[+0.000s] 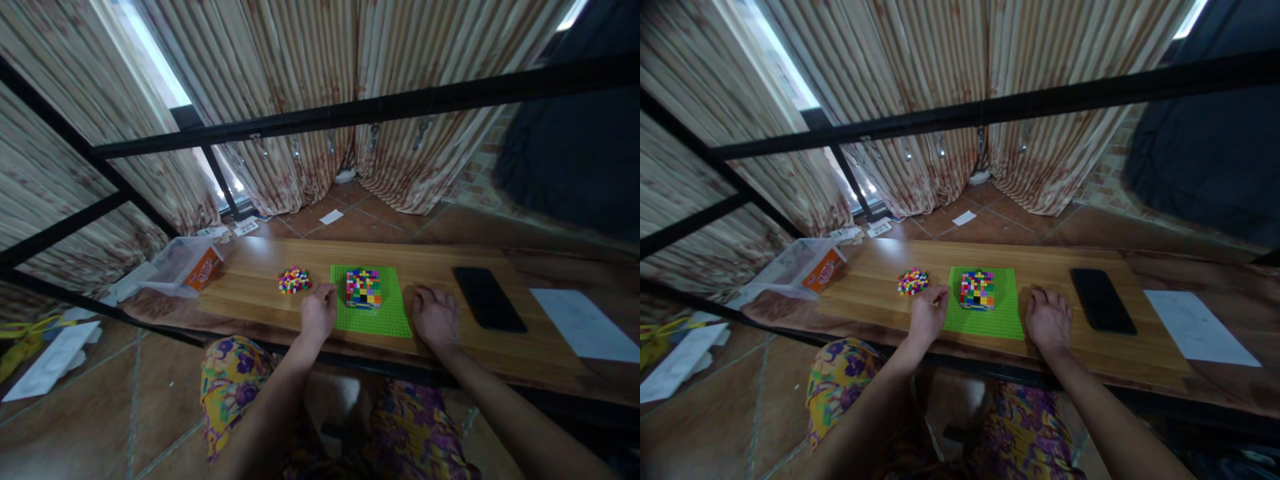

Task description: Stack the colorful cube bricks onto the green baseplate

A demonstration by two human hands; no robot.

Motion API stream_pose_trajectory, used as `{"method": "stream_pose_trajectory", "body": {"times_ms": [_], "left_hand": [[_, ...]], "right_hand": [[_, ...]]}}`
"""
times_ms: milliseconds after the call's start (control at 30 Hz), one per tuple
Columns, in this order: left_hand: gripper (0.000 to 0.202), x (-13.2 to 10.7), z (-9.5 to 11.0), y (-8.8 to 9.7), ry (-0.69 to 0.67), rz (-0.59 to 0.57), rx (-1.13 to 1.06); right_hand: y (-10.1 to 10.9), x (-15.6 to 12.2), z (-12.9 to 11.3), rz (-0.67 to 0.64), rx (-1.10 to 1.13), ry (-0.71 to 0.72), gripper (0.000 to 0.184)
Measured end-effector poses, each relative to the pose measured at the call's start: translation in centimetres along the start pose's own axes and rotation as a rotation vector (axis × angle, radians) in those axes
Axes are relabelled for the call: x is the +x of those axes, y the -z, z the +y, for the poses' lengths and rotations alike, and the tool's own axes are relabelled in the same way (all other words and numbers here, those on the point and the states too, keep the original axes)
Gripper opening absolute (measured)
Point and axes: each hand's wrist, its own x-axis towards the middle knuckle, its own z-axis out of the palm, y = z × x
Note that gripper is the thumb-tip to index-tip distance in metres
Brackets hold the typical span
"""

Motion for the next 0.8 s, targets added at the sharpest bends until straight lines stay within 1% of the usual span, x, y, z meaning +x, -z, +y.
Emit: {"method": "stream_pose_trajectory", "body": {"times_ms": [67, 167, 233, 267, 333, 433, 500, 633, 800], "left_hand": [[0.021, -0.2, -2.0, 1.3, 0.116, 0.029, 0.051], [0.019, 0.3, -5.4, 4.0, 0.368, 0.104, 0.187], [0.021, 1.3, -7.3, 5.5, 0.449, 0.089, 0.262], [0.023, 2.0, -7.9, 6.1, 0.465, 0.088, 0.284], [0.027, 3.4, -8.9, 6.7, 0.451, 0.067, 0.319], [0.029, 5.1, -9.6, 6.4, 0.423, -0.002, 0.378], [0.028, 5.8, -10.0, 5.9, 0.417, -0.027, 0.392], [0.026, 6.2, -10.8, 5.6, 0.416, -0.064, 0.391], [0.024, 5.7, -11.3, 6.2, 0.433, -0.080, 0.406]], "right_hand": [[-0.2, 0.0, 0.1, 0.011, 0.006, 0.010, 0.034], [-0.5, 0.0, 0.3, 0.032, 0.006, 0.021, 0.034], [-0.6, 0.0, 0.4, 0.036, -0.006, 0.024, 0.034], [-0.7, 0.0, 0.4, 0.034, -0.015, 0.025, 0.034], [-0.8, 0.0, 0.5, 0.034, -0.031, 0.022, 0.034], [-0.8, 0.0, 0.6, 0.042, -0.042, 0.034, 0.034], [-0.8, 0.0, 0.6, 0.047, -0.044, 0.041, 0.034], [-0.8, 0.0, 0.7, 0.049, -0.045, 0.036, 0.034], [-0.5, -0.1, 0.5, 0.064, -0.004, 0.034, 0.035]]}}
